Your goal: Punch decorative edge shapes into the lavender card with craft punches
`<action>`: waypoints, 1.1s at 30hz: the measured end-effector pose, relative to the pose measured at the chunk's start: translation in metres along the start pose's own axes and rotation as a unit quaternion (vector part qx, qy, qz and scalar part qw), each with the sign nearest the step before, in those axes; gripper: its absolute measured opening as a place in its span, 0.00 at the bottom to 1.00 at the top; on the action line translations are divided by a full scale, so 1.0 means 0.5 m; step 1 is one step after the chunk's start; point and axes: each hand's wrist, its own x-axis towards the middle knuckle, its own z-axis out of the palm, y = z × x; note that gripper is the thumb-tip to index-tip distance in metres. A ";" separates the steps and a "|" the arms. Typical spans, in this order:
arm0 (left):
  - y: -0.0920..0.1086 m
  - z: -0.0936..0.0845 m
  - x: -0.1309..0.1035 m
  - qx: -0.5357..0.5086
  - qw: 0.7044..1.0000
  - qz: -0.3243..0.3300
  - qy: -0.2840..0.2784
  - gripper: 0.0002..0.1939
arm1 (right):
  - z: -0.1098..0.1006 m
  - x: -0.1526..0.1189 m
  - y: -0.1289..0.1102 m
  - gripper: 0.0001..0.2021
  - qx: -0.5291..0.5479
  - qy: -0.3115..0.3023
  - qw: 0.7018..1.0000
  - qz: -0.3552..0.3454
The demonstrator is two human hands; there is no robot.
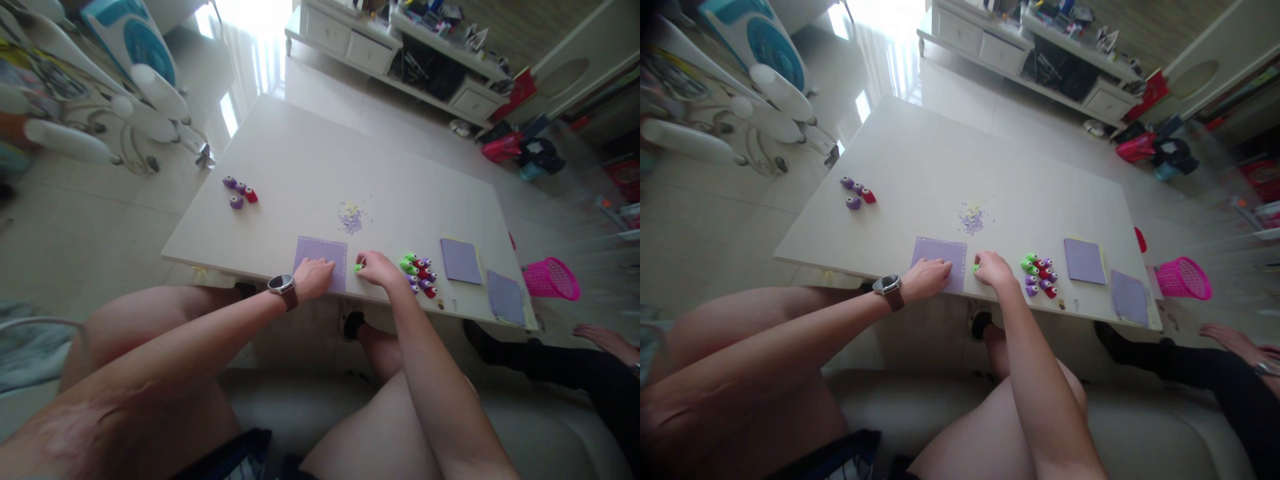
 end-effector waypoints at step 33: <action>0.003 -0.009 -0.008 0.002 1.000 0.009 -0.011 0.16 | -0.021 -0.012 0.023 0.15 0.121 0.041 0.992 -0.023</action>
